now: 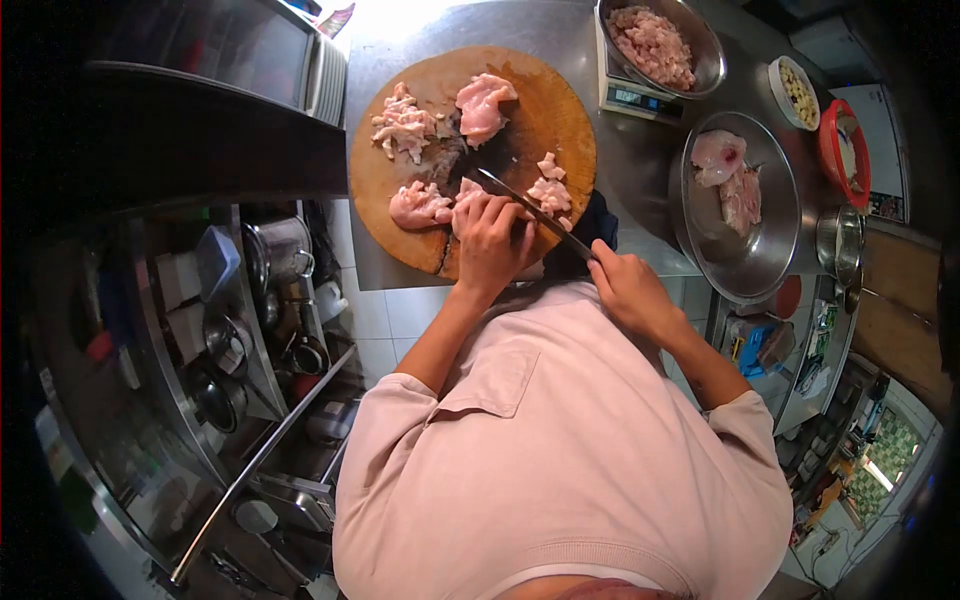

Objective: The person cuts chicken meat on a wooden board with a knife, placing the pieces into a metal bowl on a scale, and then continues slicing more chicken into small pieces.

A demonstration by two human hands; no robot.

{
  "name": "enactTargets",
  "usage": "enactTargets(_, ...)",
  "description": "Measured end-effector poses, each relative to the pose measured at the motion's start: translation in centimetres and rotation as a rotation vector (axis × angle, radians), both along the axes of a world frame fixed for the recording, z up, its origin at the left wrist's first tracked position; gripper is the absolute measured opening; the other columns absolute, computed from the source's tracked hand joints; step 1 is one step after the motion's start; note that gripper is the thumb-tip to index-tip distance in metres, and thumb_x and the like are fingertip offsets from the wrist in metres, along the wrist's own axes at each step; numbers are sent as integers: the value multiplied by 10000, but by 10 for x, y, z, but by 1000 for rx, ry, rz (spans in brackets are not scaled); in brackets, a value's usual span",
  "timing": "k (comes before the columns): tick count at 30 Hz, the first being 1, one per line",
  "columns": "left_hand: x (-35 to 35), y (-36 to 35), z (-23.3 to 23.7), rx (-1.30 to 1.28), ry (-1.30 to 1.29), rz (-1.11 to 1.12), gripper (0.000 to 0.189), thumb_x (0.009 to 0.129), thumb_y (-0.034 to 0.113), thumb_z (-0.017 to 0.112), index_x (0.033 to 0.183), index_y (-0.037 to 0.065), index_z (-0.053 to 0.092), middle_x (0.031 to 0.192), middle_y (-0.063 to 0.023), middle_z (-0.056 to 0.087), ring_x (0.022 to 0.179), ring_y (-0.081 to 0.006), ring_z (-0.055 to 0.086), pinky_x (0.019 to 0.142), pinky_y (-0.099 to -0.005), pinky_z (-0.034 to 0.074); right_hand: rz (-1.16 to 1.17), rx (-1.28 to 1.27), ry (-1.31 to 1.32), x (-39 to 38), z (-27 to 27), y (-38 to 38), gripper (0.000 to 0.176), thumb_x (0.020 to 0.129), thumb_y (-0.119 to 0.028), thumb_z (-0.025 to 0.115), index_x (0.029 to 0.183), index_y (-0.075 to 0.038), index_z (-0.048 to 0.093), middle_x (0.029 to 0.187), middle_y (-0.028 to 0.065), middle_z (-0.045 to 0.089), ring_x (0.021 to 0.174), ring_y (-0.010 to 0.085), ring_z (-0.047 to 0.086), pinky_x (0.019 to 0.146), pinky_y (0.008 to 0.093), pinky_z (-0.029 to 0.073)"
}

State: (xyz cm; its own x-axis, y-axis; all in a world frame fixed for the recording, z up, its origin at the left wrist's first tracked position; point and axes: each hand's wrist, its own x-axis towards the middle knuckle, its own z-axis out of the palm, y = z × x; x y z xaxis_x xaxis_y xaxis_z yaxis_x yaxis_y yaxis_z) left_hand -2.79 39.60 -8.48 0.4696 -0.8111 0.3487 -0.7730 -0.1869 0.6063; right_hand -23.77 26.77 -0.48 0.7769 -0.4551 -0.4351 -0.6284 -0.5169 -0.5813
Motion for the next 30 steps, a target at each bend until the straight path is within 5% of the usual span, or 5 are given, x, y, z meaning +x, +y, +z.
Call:
enactTargets(17, -7, -11, 8, 18, -63, 20, 142, 854, 101, 796, 977, 63, 736, 1028, -91, 735, 1084, -316, 664, 1013, -492, 470, -94, 36, -22, 7, -19, -9, 201, 1121, -233, 537, 1128, -34, 504, 830, 331, 691, 855, 577, 671, 745, 654, 499)
enactTargets(19, -7, -18, -2, 5, 256, -6, 166, 898, 133, 771, 1032, 67, 699, 987, -97, 689, 1077, -349, 638, 912, -501, 504, -167, 115, -167, 9, -11, -16, 244, 1123, -244, 542, 1133, -1, 554, 848, 328, 690, 870, 557, 681, 730, 609, 494)
enactTargets(23, -8, -38, -1, 17, 417, -65, 314, 898, 194, 810, 1141, 46, 679, 1054, -116, 691, 1108, -377, 638, 883, -473, 542, -332, 123, -275, 11, -8, -27, 303, 1120, -260, 558, 1169, 37, 601, 857, 328, 680, 880, 540, 688, 722, 569, 495)
enactTargets(25, -14, -52, 25, -65, 10, -48, 514, 870, 283, 853, 1257, 6, 659, 1211, -157, 681, 1207, -390, 621, 1003, -477, 529, -402, 125, -270, 7, -9, -32, 343, 1117, -263, 571, 1226, 59, 618, 869, 329, 675, 896, 540, 685, 728, 541, 502)
enactTargets(30, -4, -64, 17, 22, -133, -209, 702, 854, 382, 860, 1371, -29, 622, 1374, -195, 631, 1320, -395, 572, 1137, -502, 457, -416, 151, -299, -7, -18, -32, 308, 1118, -252, 570, 1140, 55, 594, 847, 312, 650, 856, 535, 662, 708, 529, 479)
